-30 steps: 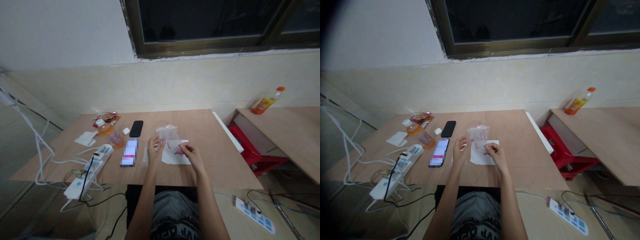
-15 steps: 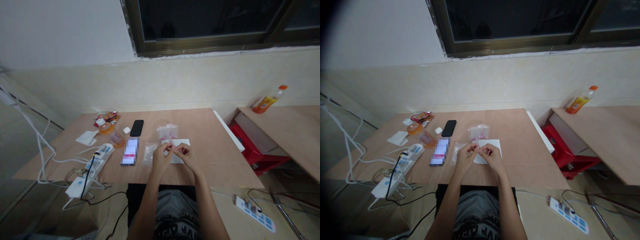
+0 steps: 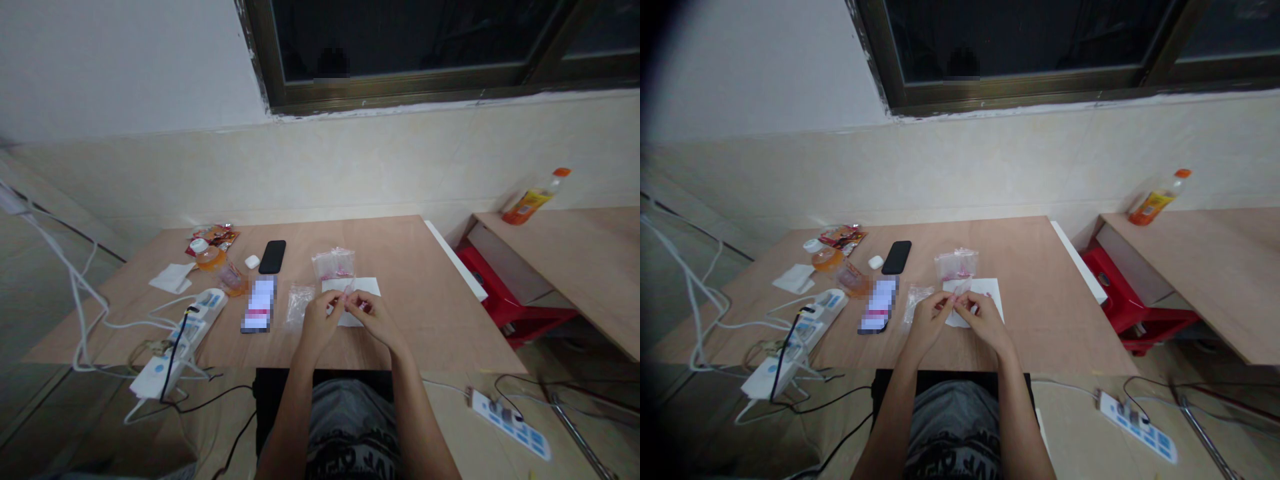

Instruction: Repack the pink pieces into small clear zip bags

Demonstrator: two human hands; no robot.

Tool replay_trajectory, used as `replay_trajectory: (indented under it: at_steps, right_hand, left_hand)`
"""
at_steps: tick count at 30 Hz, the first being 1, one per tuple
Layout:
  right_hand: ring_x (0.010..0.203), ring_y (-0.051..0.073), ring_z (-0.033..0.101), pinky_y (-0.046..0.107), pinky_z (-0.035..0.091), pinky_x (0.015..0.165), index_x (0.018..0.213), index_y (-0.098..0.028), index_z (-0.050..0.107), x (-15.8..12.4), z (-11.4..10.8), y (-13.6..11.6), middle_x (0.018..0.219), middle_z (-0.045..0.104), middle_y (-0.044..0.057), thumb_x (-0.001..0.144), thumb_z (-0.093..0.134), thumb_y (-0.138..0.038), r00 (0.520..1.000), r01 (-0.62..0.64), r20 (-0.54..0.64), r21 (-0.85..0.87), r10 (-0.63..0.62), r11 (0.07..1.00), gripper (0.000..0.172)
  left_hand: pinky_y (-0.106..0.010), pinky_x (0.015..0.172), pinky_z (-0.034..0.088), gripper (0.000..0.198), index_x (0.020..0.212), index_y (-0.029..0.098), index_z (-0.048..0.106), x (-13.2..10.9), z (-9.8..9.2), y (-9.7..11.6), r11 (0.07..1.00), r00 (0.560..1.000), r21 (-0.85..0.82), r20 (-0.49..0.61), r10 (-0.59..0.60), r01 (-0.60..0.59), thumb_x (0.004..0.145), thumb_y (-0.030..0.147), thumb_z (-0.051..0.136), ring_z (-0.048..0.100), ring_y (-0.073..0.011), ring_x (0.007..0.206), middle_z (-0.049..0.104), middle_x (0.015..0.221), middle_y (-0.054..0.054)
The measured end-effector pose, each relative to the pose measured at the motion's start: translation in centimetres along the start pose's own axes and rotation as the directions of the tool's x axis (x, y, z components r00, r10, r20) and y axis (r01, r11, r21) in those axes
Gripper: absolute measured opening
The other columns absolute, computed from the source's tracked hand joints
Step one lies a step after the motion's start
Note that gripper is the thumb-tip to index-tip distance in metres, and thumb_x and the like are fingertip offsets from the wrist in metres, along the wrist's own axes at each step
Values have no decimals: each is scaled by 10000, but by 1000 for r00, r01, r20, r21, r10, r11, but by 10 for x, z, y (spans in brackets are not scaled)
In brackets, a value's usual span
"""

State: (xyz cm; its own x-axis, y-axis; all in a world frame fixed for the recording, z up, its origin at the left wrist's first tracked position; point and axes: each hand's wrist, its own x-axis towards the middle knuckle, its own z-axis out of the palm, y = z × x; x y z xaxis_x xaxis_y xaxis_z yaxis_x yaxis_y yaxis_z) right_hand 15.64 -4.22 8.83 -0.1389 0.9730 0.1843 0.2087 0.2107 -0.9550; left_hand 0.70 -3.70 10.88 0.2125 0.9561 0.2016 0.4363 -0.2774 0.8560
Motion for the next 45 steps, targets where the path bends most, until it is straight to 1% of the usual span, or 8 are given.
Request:
replay_trajectory:
  at_steps: [9,22,26,29,32,35,39,45]
  right_hand:
    - [588,129,493,230,353,579,636,-201,523,-1,7,-4,599,552,-14,804,506,-300,978,-7,-203,-290,-54,957,196]
    - [559,118,494,229,357,566,705,-200,542,0,7,4,622,537,-26,809,493,-296,906,-104,-419,-350,-57,931,149]
    - [639,128,525,237,408,613,815,-201,567,0,5,8,755,567,-7,795,493,-234,934,19,-335,-306,-127,952,83]
    - [800,158,561,273,436,735,815,-206,620,0,7,7,861,592,32,812,443,-172,966,103,-192,-336,-175,936,180]
    - [933,180,558,304,421,833,876,-208,656,0,9,2,967,609,52,867,390,-181,985,107,-94,-333,-147,937,268]
    - [869,169,565,299,415,818,835,-198,654,-1,13,-2,918,607,46,940,368,-327,996,60,-40,-291,-75,955,331]
    - [741,151,546,282,410,739,715,-188,642,1,17,0,777,573,27,917,426,-507,995,-25,-99,-238,1,971,435]
    - [706,150,520,272,398,666,718,-189,668,7,17,14,718,570,20,852,525,-527,953,-29,-303,-47,14,998,391]
  left_hand:
    - [-235,630,358,198,690,202,569,-4,6,2,955,997,296,-72,31,-9,859,248,479,554,-140,680,599,682,6]
    - [-229,590,311,180,593,191,513,-4,4,6,947,985,313,-169,-27,79,772,194,514,497,-121,604,544,597,24]
    - [-223,615,327,178,623,184,522,-4,7,3,948,992,315,-128,-6,46,799,185,497,505,-116,629,555,624,27]
    - [-223,617,333,165,662,184,542,-4,7,0,942,997,335,-79,11,16,817,178,490,513,-118,638,559,638,26]
    - [-236,630,353,164,699,180,566,-4,7,-1,933,998,357,-42,55,-36,841,180,483,529,-131,658,577,662,10]
    - [-258,685,401,159,803,173,612,-5,8,0,935,992,334,22,121,-121,868,186,468,567,-155,725,635,755,-25]
    - [-285,759,439,193,959,169,634,-6,9,2,944,983,275,66,170,-182,878,178,459,599,-180,825,676,900,-62]
    - [-266,725,437,167,862,201,636,-8,0,-2,979,992,175,85,90,-104,886,286,494,588,-149,733,663,811,-14]
